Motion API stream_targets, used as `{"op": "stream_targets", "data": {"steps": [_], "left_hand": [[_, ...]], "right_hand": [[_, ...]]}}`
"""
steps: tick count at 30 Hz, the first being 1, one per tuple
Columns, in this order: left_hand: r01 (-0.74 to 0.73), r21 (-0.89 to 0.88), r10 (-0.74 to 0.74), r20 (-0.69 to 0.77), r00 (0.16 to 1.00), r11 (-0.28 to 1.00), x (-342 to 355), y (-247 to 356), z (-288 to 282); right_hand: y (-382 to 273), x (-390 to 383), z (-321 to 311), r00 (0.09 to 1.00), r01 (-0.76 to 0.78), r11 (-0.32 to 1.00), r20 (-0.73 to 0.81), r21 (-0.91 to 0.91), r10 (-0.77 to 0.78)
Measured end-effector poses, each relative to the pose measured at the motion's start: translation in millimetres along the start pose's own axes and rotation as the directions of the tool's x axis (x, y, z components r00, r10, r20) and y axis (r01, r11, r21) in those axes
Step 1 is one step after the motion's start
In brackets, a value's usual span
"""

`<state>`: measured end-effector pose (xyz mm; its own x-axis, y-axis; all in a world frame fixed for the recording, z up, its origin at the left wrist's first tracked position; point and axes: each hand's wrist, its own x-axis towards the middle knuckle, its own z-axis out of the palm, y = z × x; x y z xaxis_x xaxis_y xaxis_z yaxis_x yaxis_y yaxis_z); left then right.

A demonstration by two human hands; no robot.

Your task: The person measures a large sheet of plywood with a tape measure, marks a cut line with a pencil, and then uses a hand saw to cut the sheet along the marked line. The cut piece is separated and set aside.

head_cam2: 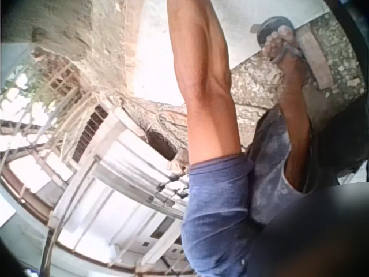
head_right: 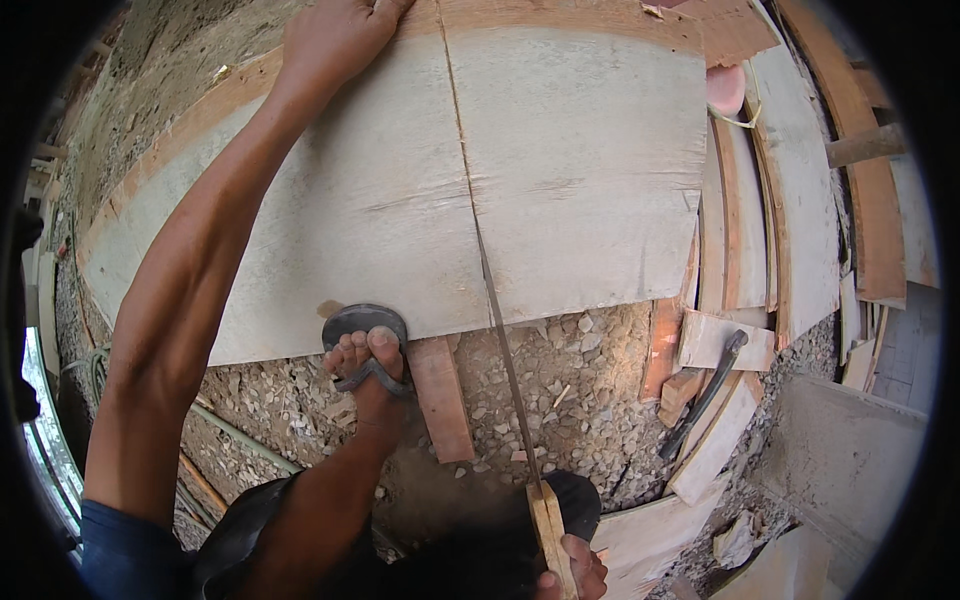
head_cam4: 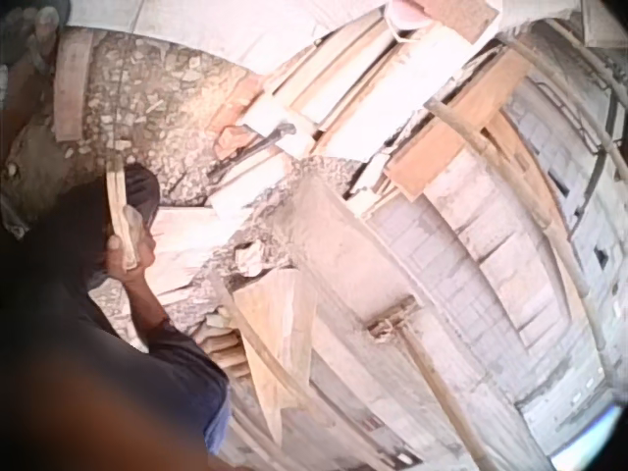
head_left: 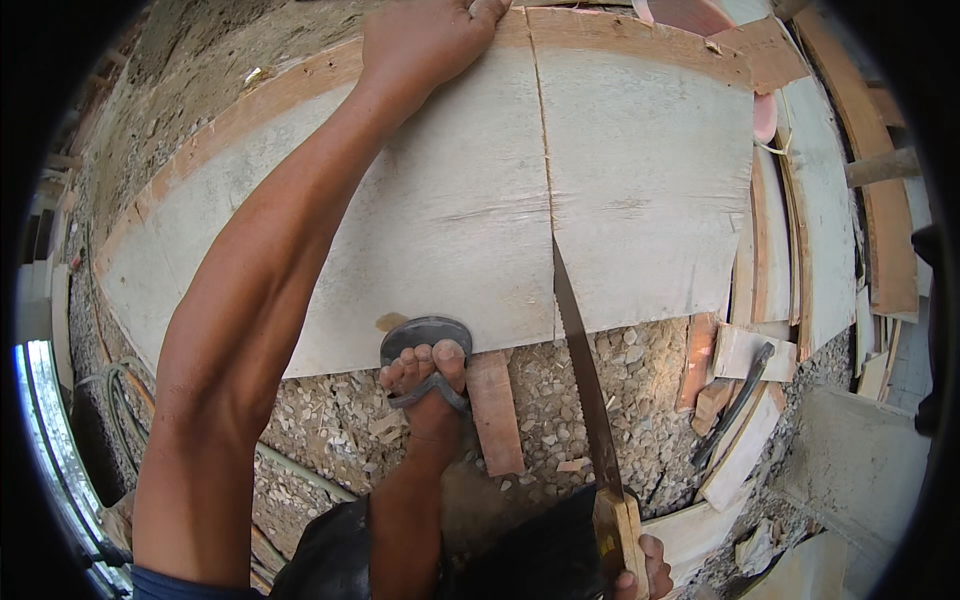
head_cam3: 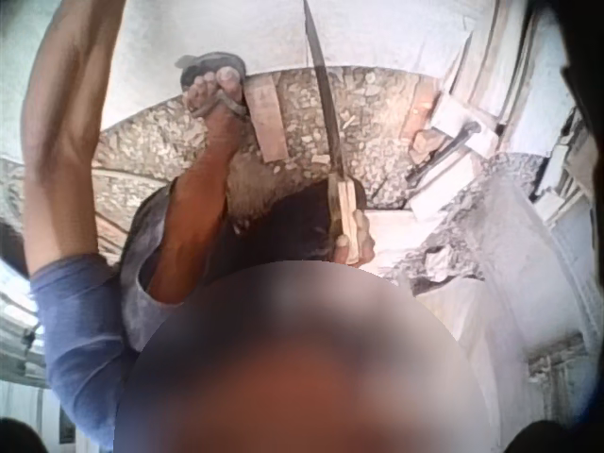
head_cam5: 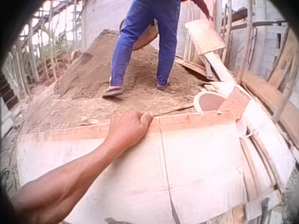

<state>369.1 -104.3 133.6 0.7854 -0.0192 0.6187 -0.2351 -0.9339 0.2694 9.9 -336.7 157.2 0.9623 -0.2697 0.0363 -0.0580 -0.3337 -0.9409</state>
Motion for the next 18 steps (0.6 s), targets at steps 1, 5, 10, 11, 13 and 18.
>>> {"op": "stream_targets", "data": {"steps": [1,5,10,11,13,18], "left_hand": [[0.061,-0.003,-0.06,0.121,0.991,0.998,0,0,-2],[0.134,0.039,-0.138,0.177,0.974,0.99,15,3,-12],[0.086,0.049,-0.095,0.231,0.968,0.995,3,9,-18],[0.061,0.083,-0.077,0.206,0.975,0.995,2,9,-20],[0.09,0.02,-0.092,0.197,0.976,0.996,1,9,-22],[0.136,0.035,-0.14,0.205,0.969,0.99,3,5,-7]], "right_hand": [[6,5,5,0.995,-0.05,0.999,0.082,-0.008,0.051],[114,26,38,0.973,0.228,0.971,0.054,-0.071,-0.224],[154,14,53,0.955,0.297,0.955,0.003,-0.02,-0.297],[136,10,50,0.961,0.276,0.961,0.037,-0.003,-0.276],[90,8,37,0.984,0.155,0.986,0.1,-0.058,-0.149],[5,-27,-17,0.998,-0.055,0.998,0.013,0.021,0.055]]}}
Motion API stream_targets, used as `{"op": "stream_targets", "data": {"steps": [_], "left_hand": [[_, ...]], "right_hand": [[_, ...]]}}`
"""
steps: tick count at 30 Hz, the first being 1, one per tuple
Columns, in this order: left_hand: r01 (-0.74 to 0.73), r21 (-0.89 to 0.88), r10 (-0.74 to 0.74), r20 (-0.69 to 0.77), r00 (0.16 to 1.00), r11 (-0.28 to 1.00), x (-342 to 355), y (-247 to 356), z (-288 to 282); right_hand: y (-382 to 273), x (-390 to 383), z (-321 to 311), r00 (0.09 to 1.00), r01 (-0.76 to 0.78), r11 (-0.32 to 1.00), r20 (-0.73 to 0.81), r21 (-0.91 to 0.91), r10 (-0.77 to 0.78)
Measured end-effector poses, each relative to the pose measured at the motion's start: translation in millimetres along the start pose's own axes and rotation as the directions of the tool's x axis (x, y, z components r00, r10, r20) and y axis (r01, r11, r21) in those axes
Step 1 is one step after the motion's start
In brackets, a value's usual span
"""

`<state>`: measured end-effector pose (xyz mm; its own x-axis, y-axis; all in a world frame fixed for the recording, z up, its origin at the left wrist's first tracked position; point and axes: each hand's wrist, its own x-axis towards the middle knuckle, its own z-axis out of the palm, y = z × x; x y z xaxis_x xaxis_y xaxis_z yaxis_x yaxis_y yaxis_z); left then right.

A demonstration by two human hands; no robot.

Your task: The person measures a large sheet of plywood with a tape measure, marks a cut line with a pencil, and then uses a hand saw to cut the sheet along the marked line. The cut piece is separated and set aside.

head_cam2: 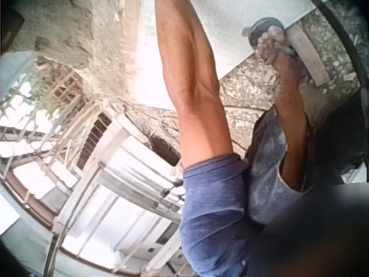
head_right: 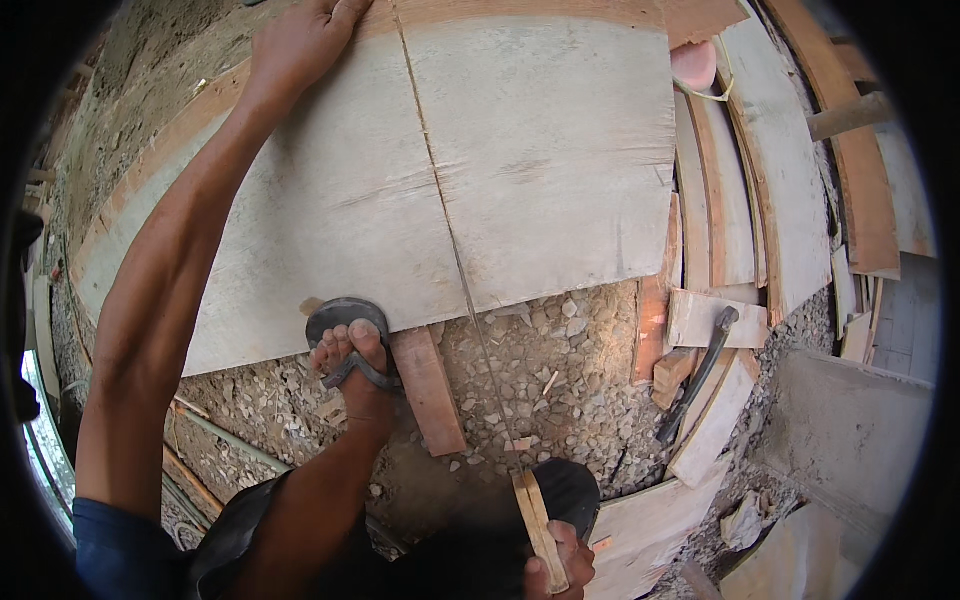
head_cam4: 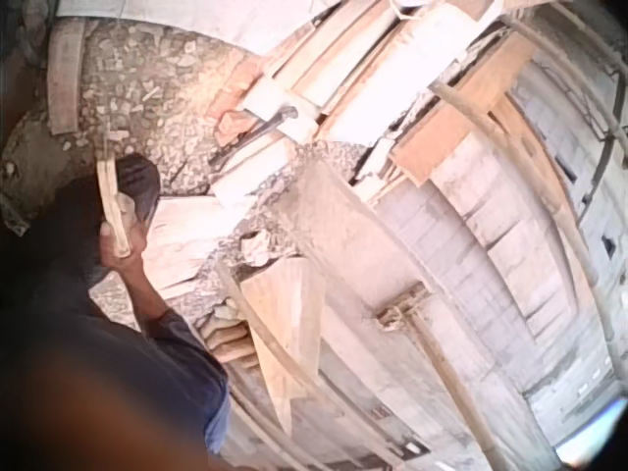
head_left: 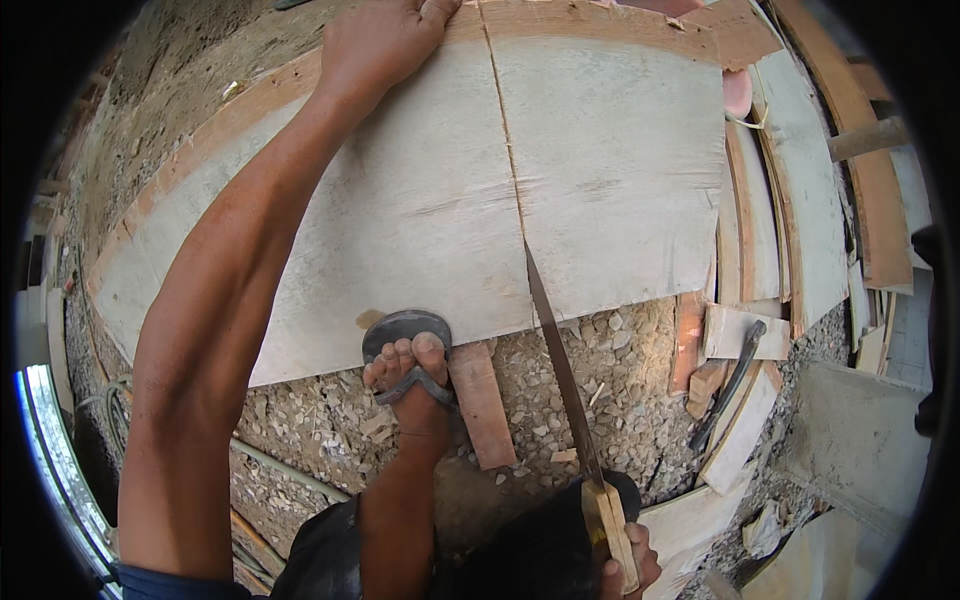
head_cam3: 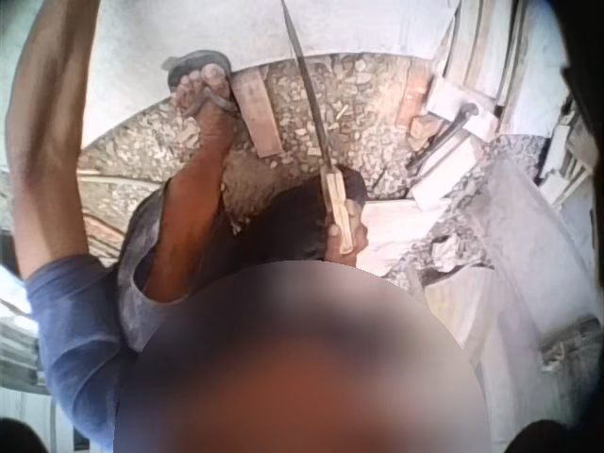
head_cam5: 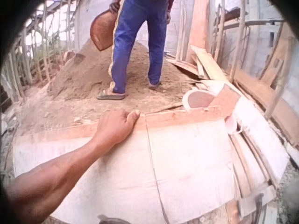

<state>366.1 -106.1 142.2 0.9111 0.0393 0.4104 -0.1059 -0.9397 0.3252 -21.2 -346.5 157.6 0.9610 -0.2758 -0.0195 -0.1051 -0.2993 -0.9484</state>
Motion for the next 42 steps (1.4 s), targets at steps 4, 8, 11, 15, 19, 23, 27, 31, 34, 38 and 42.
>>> {"op": "stream_targets", "data": {"steps": [4,8,11,15,19,23,27,31,34,38,42], "left_hand": [[-0.021,0.004,0.02,0.075,0.997,1.0,3,-6,7],[-0.068,0.16,0.055,0.082,0.995,0.985,6,-6,1],[-0.035,0.034,0.032,0.082,0.996,0.999,7,-7,3],[-0.035,0.086,0.027,0.09,0.996,0.996,7,-11,8],[0.009,0.091,-0.018,0.103,0.995,0.996,11,-12,7],[0.014,0.188,-0.034,0.106,0.994,0.982,7,-9,-1],[0.027,0.086,-0.035,0.094,0.995,0.996,10,-9,5],[0.063,0.067,-0.068,0.084,0.994,0.996,12,-12,8],[0.022,0.119,-0.033,0.097,0.995,0.993,11,-8,4],[0.098,0.06,-0.104,0.11,0.988,0.993,6,0,-2],[0.01,0.024,-0.011,0.062,0.998,1.0,7,-1,1]], "right_hand": [[50,57,37,0.976,-0.15,0.988,0.156,-0.044,0.155],[129,72,85,0.952,0.307,0.949,-0.038,0.071,-0.305],[128,4,35,0.987,0.142,0.975,0.102,-0.173,-0.126],[49,-66,-32,0.998,0.065,0.995,-0.006,-0.069,-0.066],[6,24,-9,0.815,-0.298,0.953,0.503,-0.062,0.287],[26,59,49,0.952,-0.284,0.941,0.171,0.183,0.254],[66,-39,-9,0.946,-0.07,0.993,0.31,-0.097,0.097],[43,-44,-23,0.994,0.032,0.998,0.101,0.051,-0.037],[28,49,36,0.989,0.144,0.989,-0.018,0.033,-0.144],[52,74,53,0.995,-0.038,0.972,0.095,0.233,0.016],[60,-11,-22,0.975,0.208,0.968,0.053,0.139,-0.218]]}}
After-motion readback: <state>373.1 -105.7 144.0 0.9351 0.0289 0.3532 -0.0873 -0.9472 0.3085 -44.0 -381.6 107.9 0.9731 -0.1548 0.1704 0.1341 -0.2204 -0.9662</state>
